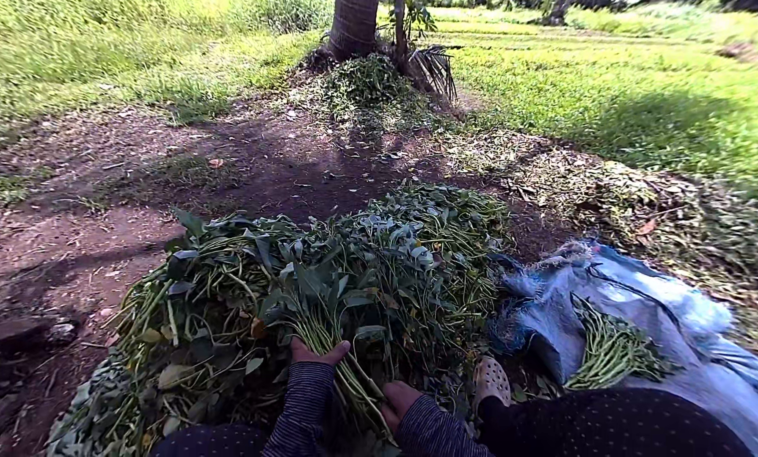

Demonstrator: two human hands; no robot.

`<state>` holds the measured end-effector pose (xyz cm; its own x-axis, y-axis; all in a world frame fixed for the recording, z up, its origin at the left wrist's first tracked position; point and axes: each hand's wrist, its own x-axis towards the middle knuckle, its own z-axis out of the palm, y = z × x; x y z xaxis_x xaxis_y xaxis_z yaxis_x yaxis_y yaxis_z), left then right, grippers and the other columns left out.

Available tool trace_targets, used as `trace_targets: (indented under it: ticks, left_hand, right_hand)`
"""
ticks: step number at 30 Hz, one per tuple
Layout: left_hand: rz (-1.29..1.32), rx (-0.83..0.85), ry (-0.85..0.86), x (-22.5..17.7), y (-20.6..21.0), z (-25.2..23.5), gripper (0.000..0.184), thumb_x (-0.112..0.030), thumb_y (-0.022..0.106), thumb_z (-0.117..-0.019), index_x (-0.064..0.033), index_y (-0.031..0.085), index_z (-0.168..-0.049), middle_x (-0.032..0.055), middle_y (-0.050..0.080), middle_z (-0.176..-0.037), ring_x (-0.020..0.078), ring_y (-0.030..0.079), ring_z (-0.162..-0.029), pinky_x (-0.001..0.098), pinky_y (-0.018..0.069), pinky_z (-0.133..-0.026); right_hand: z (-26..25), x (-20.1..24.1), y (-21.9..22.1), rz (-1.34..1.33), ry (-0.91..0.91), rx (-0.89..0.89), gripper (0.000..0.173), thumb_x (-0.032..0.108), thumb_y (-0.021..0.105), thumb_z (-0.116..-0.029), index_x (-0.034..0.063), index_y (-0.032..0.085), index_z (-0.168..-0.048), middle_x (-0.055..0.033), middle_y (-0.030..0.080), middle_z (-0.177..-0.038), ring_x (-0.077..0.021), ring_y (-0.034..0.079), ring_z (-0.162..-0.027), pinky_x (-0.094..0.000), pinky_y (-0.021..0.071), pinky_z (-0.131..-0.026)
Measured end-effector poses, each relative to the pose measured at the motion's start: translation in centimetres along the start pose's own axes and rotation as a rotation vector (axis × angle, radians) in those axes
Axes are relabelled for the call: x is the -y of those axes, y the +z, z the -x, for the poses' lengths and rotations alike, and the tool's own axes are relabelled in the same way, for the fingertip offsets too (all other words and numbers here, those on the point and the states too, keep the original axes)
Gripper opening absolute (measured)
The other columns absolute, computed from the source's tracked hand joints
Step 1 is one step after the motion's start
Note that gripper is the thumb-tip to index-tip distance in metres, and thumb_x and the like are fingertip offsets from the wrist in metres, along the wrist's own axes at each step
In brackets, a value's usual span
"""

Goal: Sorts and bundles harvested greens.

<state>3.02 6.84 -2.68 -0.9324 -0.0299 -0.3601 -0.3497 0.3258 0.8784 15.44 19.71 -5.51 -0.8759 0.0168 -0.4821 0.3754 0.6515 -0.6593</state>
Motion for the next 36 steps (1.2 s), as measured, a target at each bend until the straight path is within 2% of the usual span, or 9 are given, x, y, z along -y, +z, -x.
trace_targets:
  ticks: [8, 11, 13, 15, 19, 22, 26, 30, 36]
  left_hand:
    - [0.203, -0.115, 0.086, 0.1, -1.3, -0.6, 0.114, 0.007, 0.089, -0.0686, 0.0013, 0.018, -0.158, 0.0268, 0.048, -0.146, 0.026, 0.058, -0.126, 0.0376, 0.0507, -0.103]
    - [0.21, -0.182, 0.09, -1.1, -3.1, -1.7, 0.115, 0.007, 0.087, -0.0726, 0.0006, 0.012, -0.159, 0.0276, 0.044, -0.15, 0.0279, 0.055, -0.131, 0.0398, 0.048, -0.107]
    - [0.254, -0.158, 0.099, -1.2, -3.8, -1.7, 0.113, 0.008, 0.086, -0.0742, -0.0021, 0.013, -0.16, 0.0263, 0.05, -0.143, 0.0262, 0.064, -0.116, 0.0395, 0.0563, -0.095]
    - [0.369, -0.128, 0.117, -1.1, -3.7, -1.4, 0.11, 0.011, 0.083, -0.0758, -0.0051, 0.013, -0.159, 0.0258, 0.059, -0.125, 0.0264, 0.074, -0.085, 0.0395, 0.064, -0.07]
    - [0.491, -0.079, 0.077, -1.2, -3.3, -0.7, 0.105, 0.014, 0.077, -0.0799, -0.0094, 0.013, -0.16, 0.0263, 0.06, -0.121, 0.0307, 0.074, -0.075, 0.0432, 0.0642, -0.06]
    - [0.527, -0.071, 0.03, -2.1, -3.0, 0.2, 0.102, 0.013, 0.076, -0.0831, -0.012, 0.014, -0.16, 0.0285, 0.055, -0.129, 0.0342, 0.072, -0.082, 0.0474, 0.0633, -0.061]
    - [0.549, -0.112, 0.028, -2.2, -3.3, 0.4, 0.093, 0.009, 0.072, -0.0877, -0.0102, 0.015, -0.158, 0.0235, 0.057, -0.119, 0.027, 0.071, -0.072, 0.0428, 0.0625, -0.055]
    - [0.414, -0.171, -0.032, -1.5, -2.3, -0.2, 0.105, 0.005, 0.078, -0.0854, -0.009, 0.007, -0.161, 0.0295, 0.047, -0.138, 0.03, 0.07, -0.086, 0.0432, 0.0614, -0.065]
    - [0.494, -0.064, -0.039, -0.3, -1.3, -1.1, 0.101, 0.012, 0.075, -0.084, -0.0076, 0.007, -0.156, 0.022, 0.07, -0.098, 0.028, 0.073, -0.066, 0.0392, 0.061, -0.052]
  right_hand:
    - [-0.1, -1.5, 1.4, 0.092, -0.11, -0.074, 0.034, 0.02, 0.051, -0.1032, -0.0087, 0.069, -0.107, -0.0272, 0.071, -0.106, -0.0429, 0.07, -0.106, -0.0611, 0.0539, -0.092]
    - [-0.3, -4.5, 2.5, 0.118, 0.049, 0.132, 0.041, 0.024, 0.046, -0.107, -0.009, 0.068, -0.115, -0.0295, 0.07, -0.116, -0.0454, 0.066, -0.117, -0.0647, 0.0473, -0.101]
    - [-1.7, -7.9, 3.5, 0.124, 0.129, 0.237, 0.051, 0.038, 0.045, -0.1087, -0.0061, 0.066, -0.124, -0.0288, 0.066, -0.126, -0.0446, 0.06, -0.127, -0.0635, 0.0406, -0.11]
    - [-2.3, -9.6, 3.0, 0.049, 0.122, 0.096, 0.058, 0.05, 0.053, -0.1037, -0.001, 0.069, -0.125, -0.0262, 0.064, -0.132, -0.0435, 0.057, -0.13, -0.0625, 0.0382, -0.114]
    - [-0.4, -3.7, -3.3, -0.383, 0.08, -0.094, 0.042, 0.027, 0.041, -0.1119, -0.0052, 0.063, -0.128, -0.0208, 0.069, -0.122, -0.0291, 0.068, -0.112, -0.0461, 0.0498, -0.104]
    - [-1.5, -3.3, -4.9, -0.381, -0.006, -0.125, 0.032, 0.019, 0.056, -0.1056, -0.008, 0.064, -0.12, -0.0222, 0.07, -0.108, -0.0281, 0.069, -0.098, -0.0451, 0.0527, -0.096]
    - [-7.1, -9.7, -8.9, -0.396, 0.246, -0.452, 0.037, 0.011, 0.061, -0.0999, -0.0063, 0.057, -0.133, -0.0247, 0.065, -0.125, -0.0328, 0.065, -0.118, -0.0459, 0.0492, -0.106]
    - [-10.3, -11.8, -10.4, -0.196, 0.42, -0.351, 0.046, 0.024, 0.06, -0.1026, 0.0011, 0.056, -0.142, -0.0211, 0.06, -0.142, -0.0321, 0.055, -0.136, -0.0485, 0.0389, -0.118]
    - [-11.3, -12.9, -10.3, -0.256, 0.328, -0.479, 0.041, 0.02, 0.062, -0.0989, -0.001, 0.061, -0.134, -0.0225, 0.065, -0.131, -0.0342, 0.061, -0.127, -0.0497, 0.0454, -0.111]
